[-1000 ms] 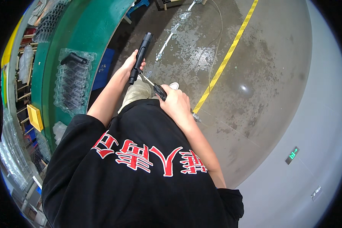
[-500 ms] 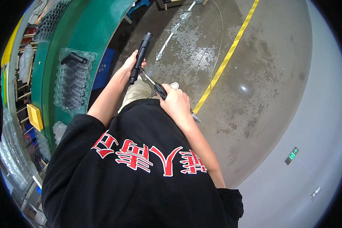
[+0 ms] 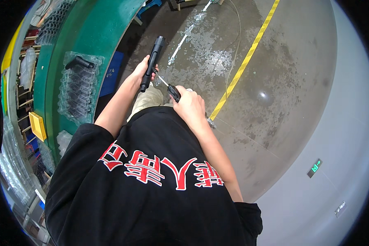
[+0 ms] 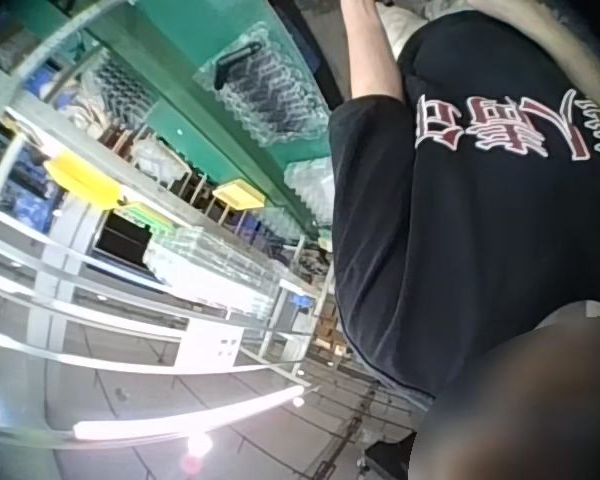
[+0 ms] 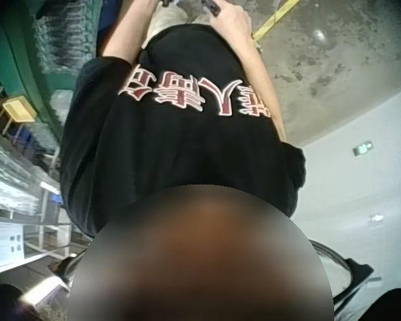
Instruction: Clean metal brackets using a pneumatic air nozzle and organize them into bins on a production line.
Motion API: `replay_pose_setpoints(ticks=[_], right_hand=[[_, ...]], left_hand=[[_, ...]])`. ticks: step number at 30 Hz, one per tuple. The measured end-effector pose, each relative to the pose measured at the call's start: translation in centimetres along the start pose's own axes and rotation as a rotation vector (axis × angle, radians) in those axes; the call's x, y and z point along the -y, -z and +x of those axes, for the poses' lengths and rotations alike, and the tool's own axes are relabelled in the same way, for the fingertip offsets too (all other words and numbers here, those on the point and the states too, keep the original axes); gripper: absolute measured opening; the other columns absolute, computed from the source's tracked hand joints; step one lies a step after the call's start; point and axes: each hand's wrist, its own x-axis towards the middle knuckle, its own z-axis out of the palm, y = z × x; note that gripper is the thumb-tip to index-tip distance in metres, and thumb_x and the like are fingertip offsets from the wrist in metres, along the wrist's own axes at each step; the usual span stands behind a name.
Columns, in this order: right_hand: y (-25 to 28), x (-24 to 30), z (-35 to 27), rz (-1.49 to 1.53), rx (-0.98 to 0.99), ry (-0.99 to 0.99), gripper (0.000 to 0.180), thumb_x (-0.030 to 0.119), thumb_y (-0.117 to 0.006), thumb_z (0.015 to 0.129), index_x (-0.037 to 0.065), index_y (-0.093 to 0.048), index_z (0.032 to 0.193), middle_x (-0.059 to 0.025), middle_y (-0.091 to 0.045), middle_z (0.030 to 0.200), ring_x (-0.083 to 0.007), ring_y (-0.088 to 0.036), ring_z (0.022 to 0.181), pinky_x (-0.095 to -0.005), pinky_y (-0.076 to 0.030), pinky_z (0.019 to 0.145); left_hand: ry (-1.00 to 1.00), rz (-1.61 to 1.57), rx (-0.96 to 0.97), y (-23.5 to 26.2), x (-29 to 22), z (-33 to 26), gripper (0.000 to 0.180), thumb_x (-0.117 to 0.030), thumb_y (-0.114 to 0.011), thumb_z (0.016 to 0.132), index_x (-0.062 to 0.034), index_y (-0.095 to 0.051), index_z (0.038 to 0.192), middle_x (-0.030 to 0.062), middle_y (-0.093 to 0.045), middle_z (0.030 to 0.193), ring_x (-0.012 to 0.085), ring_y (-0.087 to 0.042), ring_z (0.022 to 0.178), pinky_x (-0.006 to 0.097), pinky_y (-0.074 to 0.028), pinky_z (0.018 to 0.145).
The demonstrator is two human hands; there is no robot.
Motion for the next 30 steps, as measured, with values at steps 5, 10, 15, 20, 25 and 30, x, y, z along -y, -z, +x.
replay_pose_setpoints(ticks=[5,10,15,20,25,30], right_hand=[[-0.2,0.0,0.5,0.0,0.007,-0.003,0.018,0.023,-0.066,0.082,0.011,-0.066,0.096,-0.0147,-0.068,0.072,-0.0395,-0.065,0.065,-0.0465,-0.05,0.061],[0.1,0.4,1.0,0.014,0.029,-0.036,0.018,0.023,-0.066,0.083,0.012,-0.066,0.096,-0.0137,-0.068,0.072,-0.0392,-0.065,0.067,-0.0455,-0.05,0.061],[-0.2,-0.1,1.6,-0.002,-0.011,-0.038,0.018,0.024,-0.066,0.084,0.011,-0.065,0.096,-0.0128,-0.069,0.072,-0.039,-0.066,0.068,-0.0446,-0.05,0.061],[-0.1,-0.4,2.4,-0.024,-0.04,-0.037,0.018,0.025,-0.066,0.084,0.011,-0.065,0.095,-0.0129,-0.069,0.073,-0.0391,-0.065,0.068,-0.0446,-0.05,0.061],[-0.2,-0.7,2.8,-0.021,-0.056,-0.035,0.018,0.025,-0.066,0.083,0.011,-0.065,0.094,-0.0125,-0.069,0.074,-0.0389,-0.066,0.068,-0.0447,-0.05,0.061],[-0.3,-0.9,3.0,-0.025,-0.058,-0.029,0.018,0.025,-0.066,0.083,0.01,-0.065,0.093,-0.0124,-0.069,0.073,-0.0387,-0.065,0.067,-0.0447,-0.05,0.061]], left_hand=[[-0.005,-0.015,0.001,0.4,0.2,0.2,0.058,-0.059,-0.032,0.099,-0.0082,-0.057,0.083,0.0032,-0.059,0.066,0.0109,-0.047,0.04,0.025,-0.04,0.034],[0.022,-0.026,-0.002,-0.1,0.0,-0.5,0.058,-0.058,-0.031,0.099,-0.0086,-0.056,0.084,0.0029,-0.058,0.064,0.011,-0.048,0.04,0.024,-0.04,0.034],[0.016,-0.026,0.054,-0.1,-0.1,-0.6,0.061,-0.057,-0.024,0.101,-0.0062,-0.055,0.086,0.0051,-0.057,0.062,0.0137,-0.05,0.042,0.028,-0.042,0.037],[0.032,-0.058,0.113,0.5,0.4,-0.2,0.06,-0.056,-0.023,0.101,-0.0075,-0.054,0.085,0.0041,-0.057,0.062,0.0134,-0.05,0.042,0.027,-0.042,0.037],[0.041,-0.019,0.071,-0.2,0.1,-0.7,0.06,-0.056,-0.023,0.101,-0.0077,-0.054,0.085,0.0036,-0.057,0.062,0.0131,-0.049,0.042,0.027,-0.042,0.037],[0.03,-0.045,0.075,-0.5,0.1,-0.7,0.058,-0.059,-0.029,0.1,-0.0097,-0.056,0.084,0.0016,-0.057,0.062,0.0104,-0.049,0.041,0.024,-0.041,0.036]])
